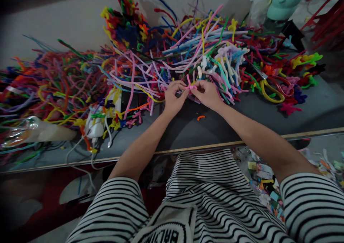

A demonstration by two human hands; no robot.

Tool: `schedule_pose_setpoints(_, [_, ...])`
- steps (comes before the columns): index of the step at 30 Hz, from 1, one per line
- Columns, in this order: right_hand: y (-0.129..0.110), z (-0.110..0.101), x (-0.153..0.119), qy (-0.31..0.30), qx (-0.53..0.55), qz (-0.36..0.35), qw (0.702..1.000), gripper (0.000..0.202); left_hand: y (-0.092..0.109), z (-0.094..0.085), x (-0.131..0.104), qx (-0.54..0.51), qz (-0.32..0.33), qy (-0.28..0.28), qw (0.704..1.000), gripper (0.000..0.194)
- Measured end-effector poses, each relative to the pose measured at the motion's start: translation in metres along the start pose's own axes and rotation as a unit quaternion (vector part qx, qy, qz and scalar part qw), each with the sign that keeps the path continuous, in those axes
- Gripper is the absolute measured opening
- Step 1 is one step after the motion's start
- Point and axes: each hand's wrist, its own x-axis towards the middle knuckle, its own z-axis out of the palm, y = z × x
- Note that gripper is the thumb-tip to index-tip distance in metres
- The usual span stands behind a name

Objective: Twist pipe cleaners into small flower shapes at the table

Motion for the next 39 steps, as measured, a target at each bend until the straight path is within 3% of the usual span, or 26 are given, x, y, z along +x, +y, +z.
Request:
schedule_pose_setpoints(8, [0.002,-0.003,0.001,0.043,-0.02,-0.008,0.999,0.04,0.004,-0.003,0.003,-0.031,-0.013,-0.046,0.998,0.049])
schedule_pose_setpoints(15, [-0.001,-0.004,0.001,-0.043,0.016,0.0,0.999,0.052,-0.017,-0.004,0.007,-0.199,-0.134,-0.101,0.966,0.05])
schedule_pose_setpoints(19, [0.004,-0.006,0.001,-0.056,0.002,-0.009,0.998,0.049,-0.018,-0.005,0.008,-0.239,-0.153,-0.139,0.949,0.042])
schedule_pose_setpoints(28, [0.012,-0.007,0.004,0.006,-0.094,-0.017,0.995,0.03,-0.023,0.007,0.001,-0.132,-0.124,-0.069,0.981,0.039])
schedule_pose_setpoints(34, [-0.004,-0.002,0.005,0.013,0.094,0.102,0.99,0.035,-0.019,0.009,-0.002,-0.215,-0.139,-0.073,0.964,0.04])
schedule_pose_setpoints(39, [-0.007,0.0,0.004,0.004,0.137,0.109,0.984,0.036,-0.019,0.011,-0.003,-0.252,-0.161,-0.057,0.952,0.033])
